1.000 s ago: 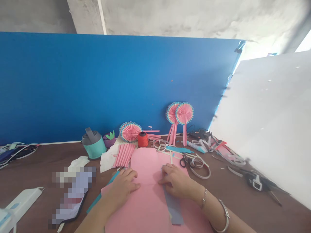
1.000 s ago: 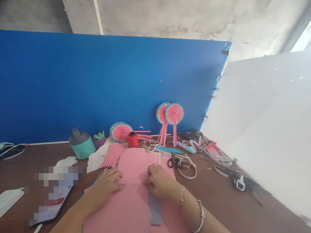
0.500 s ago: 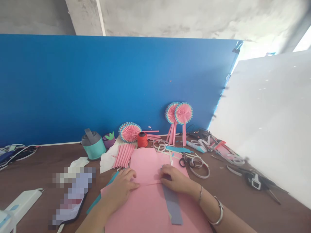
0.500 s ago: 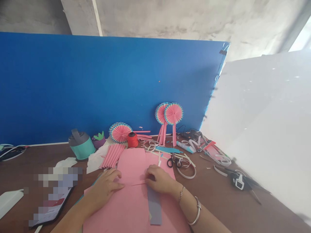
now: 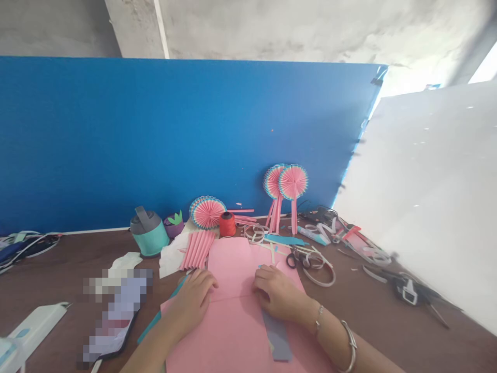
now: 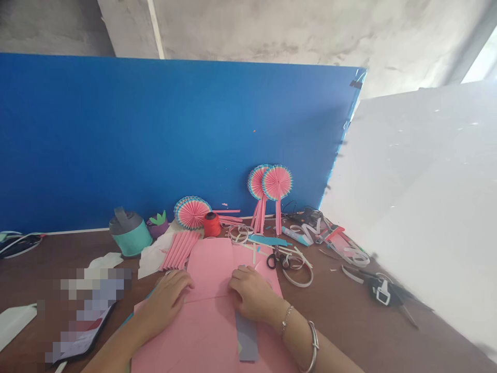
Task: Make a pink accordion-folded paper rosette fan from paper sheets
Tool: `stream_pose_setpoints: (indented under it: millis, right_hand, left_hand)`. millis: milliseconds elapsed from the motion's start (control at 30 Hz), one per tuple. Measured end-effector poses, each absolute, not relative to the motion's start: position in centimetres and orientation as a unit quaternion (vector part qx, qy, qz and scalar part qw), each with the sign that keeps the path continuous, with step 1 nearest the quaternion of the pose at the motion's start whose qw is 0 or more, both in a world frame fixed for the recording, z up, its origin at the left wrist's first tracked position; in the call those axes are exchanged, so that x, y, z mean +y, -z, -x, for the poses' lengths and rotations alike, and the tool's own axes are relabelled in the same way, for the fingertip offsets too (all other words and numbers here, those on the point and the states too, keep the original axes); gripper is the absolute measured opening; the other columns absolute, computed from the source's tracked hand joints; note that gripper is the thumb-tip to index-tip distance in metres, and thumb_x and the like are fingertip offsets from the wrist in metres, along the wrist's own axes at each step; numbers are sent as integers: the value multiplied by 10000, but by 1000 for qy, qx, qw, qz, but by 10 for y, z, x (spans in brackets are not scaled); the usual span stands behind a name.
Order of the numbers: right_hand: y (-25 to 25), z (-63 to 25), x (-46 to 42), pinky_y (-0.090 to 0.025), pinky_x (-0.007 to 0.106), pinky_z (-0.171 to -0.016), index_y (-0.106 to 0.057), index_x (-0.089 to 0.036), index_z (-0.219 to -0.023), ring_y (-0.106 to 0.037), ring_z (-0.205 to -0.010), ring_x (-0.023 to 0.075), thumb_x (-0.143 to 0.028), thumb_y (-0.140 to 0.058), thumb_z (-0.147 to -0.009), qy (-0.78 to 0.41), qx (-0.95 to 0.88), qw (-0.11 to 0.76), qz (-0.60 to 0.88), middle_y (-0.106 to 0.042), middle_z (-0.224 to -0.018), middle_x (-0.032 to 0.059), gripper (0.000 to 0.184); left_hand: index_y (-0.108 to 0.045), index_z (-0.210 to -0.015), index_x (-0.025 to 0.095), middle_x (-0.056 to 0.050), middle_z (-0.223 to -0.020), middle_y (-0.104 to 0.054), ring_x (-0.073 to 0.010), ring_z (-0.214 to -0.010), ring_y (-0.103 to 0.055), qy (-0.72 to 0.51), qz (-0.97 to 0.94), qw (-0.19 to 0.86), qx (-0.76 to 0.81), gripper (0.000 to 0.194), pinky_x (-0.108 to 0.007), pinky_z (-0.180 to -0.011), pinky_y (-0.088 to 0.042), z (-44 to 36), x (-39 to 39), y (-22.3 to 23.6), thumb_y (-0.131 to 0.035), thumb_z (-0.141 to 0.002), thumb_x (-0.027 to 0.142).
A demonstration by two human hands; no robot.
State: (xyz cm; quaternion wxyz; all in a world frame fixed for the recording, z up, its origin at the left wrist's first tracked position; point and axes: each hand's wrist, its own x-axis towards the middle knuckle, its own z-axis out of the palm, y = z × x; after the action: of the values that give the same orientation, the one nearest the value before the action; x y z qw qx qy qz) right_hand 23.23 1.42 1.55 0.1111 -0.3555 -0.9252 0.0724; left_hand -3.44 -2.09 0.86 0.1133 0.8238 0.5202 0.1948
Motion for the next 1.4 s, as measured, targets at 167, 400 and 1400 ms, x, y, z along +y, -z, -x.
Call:
stream_pose_setpoints:
  millis: [167, 400, 1400]
  right_hand:
    - [-14, -228, 14, -308, 333, -709, -595, -167, -724, -495, -785, 191, -191, -494, -824, 19, -934, 88, 345, -614, -778, 63, 144]
    - [-12, -226, 20, -334, 307, -667, -583, -167, -634, -535, -707, 176, -98, -500, -752, -23, -887, 172, 428, -626, -676, 50, 160]
    - [-20, -215, -4, -372, 369, -753, -562, -177, -1000, -509, -915, 229, -152, -519, -841, 86, -889, 331, 304, -619, -996, 90, 167]
  left_hand:
    - [-527, -850, 216, -36, -898, -605, -215, -905, -539, -324, -775, 71, 538, 334, -364, -812, -419, 40, -12, -4, -336, -668, 11]
    - [-518, -800, 205, -31, -753, -585, -188, -740, -550, -389, -745, 67, 538, 115, -314, -709, -440, 28, -20, -10, -417, -802, 151]
    - [-504, -1276, 169, -63, -879, -578, -214, -804, -509, -170, -843, -150, 488, 486, -355, -716, -429, -5, -32, -1, -374, -834, 12]
